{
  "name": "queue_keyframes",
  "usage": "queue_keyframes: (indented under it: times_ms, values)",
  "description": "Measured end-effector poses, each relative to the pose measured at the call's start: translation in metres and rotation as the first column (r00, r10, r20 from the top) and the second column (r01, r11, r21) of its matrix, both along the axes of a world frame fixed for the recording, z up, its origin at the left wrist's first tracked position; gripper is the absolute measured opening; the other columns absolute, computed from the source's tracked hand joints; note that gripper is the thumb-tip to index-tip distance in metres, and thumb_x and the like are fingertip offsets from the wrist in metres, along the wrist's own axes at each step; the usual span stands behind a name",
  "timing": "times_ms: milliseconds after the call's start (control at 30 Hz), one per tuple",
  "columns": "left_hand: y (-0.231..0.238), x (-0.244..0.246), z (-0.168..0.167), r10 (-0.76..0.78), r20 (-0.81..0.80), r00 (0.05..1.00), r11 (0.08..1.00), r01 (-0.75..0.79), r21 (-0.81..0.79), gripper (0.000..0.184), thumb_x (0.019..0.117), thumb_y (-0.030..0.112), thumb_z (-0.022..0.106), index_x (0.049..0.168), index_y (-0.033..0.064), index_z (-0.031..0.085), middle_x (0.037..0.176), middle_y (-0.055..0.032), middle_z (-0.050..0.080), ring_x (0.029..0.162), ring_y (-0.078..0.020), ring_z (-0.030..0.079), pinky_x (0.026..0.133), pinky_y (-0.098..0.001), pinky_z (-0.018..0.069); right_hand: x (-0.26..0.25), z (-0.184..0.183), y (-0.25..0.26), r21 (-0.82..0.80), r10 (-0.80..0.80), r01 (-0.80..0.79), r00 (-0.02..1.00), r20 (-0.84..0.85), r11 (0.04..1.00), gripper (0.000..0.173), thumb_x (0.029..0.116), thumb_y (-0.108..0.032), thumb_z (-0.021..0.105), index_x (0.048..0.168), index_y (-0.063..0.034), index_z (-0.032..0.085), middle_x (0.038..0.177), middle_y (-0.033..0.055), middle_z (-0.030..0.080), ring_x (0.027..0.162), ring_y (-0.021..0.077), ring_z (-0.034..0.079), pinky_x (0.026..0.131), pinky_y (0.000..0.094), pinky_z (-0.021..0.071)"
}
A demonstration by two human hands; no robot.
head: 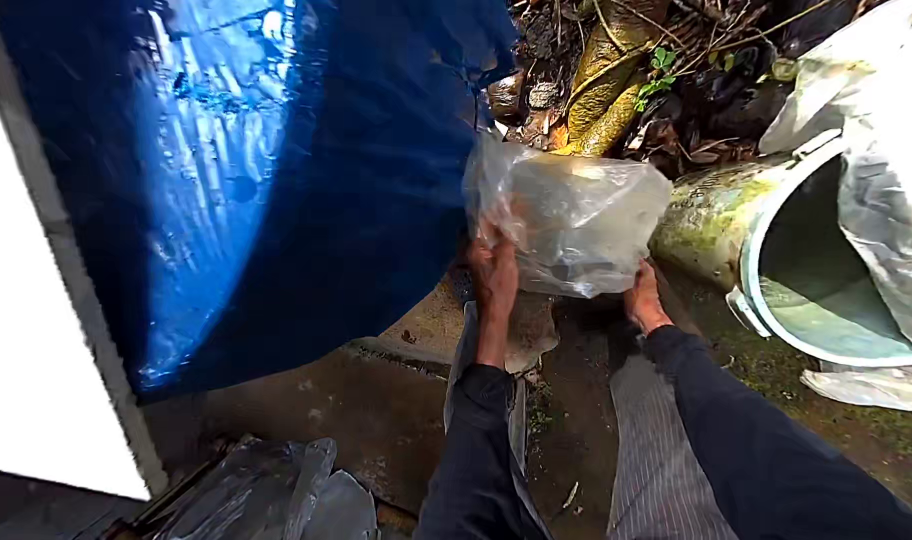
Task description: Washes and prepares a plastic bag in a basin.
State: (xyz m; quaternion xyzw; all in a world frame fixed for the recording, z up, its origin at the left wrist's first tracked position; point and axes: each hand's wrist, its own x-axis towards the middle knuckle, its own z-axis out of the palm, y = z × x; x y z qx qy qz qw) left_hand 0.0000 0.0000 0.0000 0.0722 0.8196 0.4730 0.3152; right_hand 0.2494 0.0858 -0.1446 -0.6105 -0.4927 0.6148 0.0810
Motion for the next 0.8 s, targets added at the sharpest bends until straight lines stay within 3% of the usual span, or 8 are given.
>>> queue_keyframes:
  times_ms: [200, 267, 400, 500, 567, 667, 733, 800]
  values:
    - [-0.022, -0.020, -0.078, -0.082, 0.024, 0.996, 0.987, 0.085, -0.136, 0.044, 0.1015, 0.021, 0.060, 0.144, 0.0113, 0.056, 0.138, -0.0093, 0.063, 0.128, -0.0191, 0.059, 0.109, -0.0454, 0.0495, -0.010, -0.055, 0.004, -0.038, 0.363, -0.361, 0.930, 0.060, 0.932, 0.035, 0.1002, -0.009, 0.060, 0.132, 0.0064, 0.058, 0.124, 0.0241, 0.066, 0.119, 0.0283, 0.064, 0.106, 0.0460, 0.0503]
    - [-0.018, -0.012, -0.093, -0.173, 0.041, 0.984, 0.970, 0.178, -0.167, 0.042, 0.1016, 0.021, 0.059, 0.143, 0.0106, 0.057, 0.134, -0.0112, 0.065, 0.123, -0.0210, 0.062, 0.105, -0.0472, 0.0510, -0.013, -0.064, 0.006, -0.022, 0.434, -0.434, 0.896, 0.090, 0.901, 0.038, 0.0977, -0.005, 0.062, 0.133, 0.0076, 0.058, 0.127, 0.0271, 0.064, 0.123, 0.0336, 0.062, 0.109, 0.0503, 0.0471]
    - [-0.006, 0.005, -0.130, -0.341, 0.055, 0.938, 0.912, 0.344, -0.225, 0.041, 0.1030, 0.026, 0.058, 0.142, 0.0124, 0.056, 0.132, -0.0152, 0.065, 0.117, -0.0300, 0.064, 0.095, -0.0548, 0.0539, 0.005, -0.072, 0.011, -0.145, 0.124, -0.124, 0.992, -0.006, 0.982, 0.046, 0.0993, -0.001, 0.058, 0.143, 0.0048, 0.047, 0.130, 0.0179, 0.063, 0.114, 0.0176, 0.066, 0.097, 0.0343, 0.0581]
    - [0.000, 0.011, -0.179, -0.548, -0.037, 0.836, 0.829, 0.537, -0.156, 0.056, 0.1006, 0.019, 0.057, 0.155, 0.0164, 0.044, 0.167, -0.0048, 0.031, 0.153, -0.0273, 0.030, 0.122, -0.0518, 0.0325, 0.029, -0.080, 0.017, -0.167, -0.090, 0.061, 0.981, -0.169, 0.984, 0.056, 0.0971, -0.005, 0.064, 0.147, -0.0006, 0.040, 0.124, 0.0134, 0.066, 0.099, 0.0196, 0.072, 0.083, 0.0371, 0.0645]
    - [0.001, 0.011, -0.211, -0.665, -0.124, 0.736, 0.744, 0.639, -0.194, 0.063, 0.0954, 0.016, 0.061, 0.156, 0.0144, 0.044, 0.173, -0.0005, 0.015, 0.159, -0.0278, 0.012, 0.125, -0.0550, 0.0247, 0.036, -0.086, 0.018, -0.147, -0.052, 0.025, 0.981, -0.185, 0.989, 0.058, 0.0957, -0.005, 0.066, 0.147, 0.0006, 0.039, 0.124, 0.0143, 0.066, 0.099, 0.0214, 0.073, 0.084, 0.0384, 0.0650]
    - [-0.005, 0.002, -0.247, -0.769, -0.171, 0.616, 0.637, 0.716, -0.286, 0.037, 0.0876, 0.010, 0.070, 0.125, 0.0116, 0.068, 0.173, 0.0035, 0.010, 0.159, -0.0298, 0.001, 0.124, -0.0638, 0.0174, 0.020, -0.086, 0.020, -0.128, 0.093, -0.108, 0.988, -0.124, 0.986, 0.051, 0.0996, -0.005, 0.062, 0.146, 0.0021, 0.041, 0.126, 0.0159, 0.064, 0.098, 0.0197, 0.073, 0.083, 0.0368, 0.0651]
    - [0.000, -0.013, -0.262, -0.811, -0.106, 0.576, 0.574, 0.745, -0.339, 0.051, 0.0854, 0.012, 0.072, 0.135, 0.0170, 0.064, 0.173, 0.0068, 0.012, 0.159, -0.0299, 0.001, 0.123, -0.0673, 0.0116, 0.001, -0.087, 0.024, -0.107, 0.221, -0.223, 0.975, -0.038, 0.969, 0.045, 0.0999, -0.009, 0.063, 0.142, 0.0016, 0.048, 0.122, 0.0169, 0.066, 0.097, 0.0199, 0.073, 0.084, 0.0390, 0.0640]
    - [0.012, -0.031, -0.278, -0.807, 0.011, 0.591, 0.546, 0.753, -0.368, 0.056, 0.0867, 0.017, 0.070, 0.142, 0.0167, 0.062, 0.168, 0.0041, 0.030, 0.158, -0.0327, 0.014, 0.120, -0.0720, 0.0165, -0.018, -0.093, 0.028, -0.078, 0.376, -0.372, 0.926, 0.043, 0.925, 0.040, 0.1038, -0.016, 0.060, 0.139, -0.0006, 0.052, 0.118, 0.0172, 0.069, 0.094, 0.0221, 0.073, 0.085, 0.0441, 0.0628]
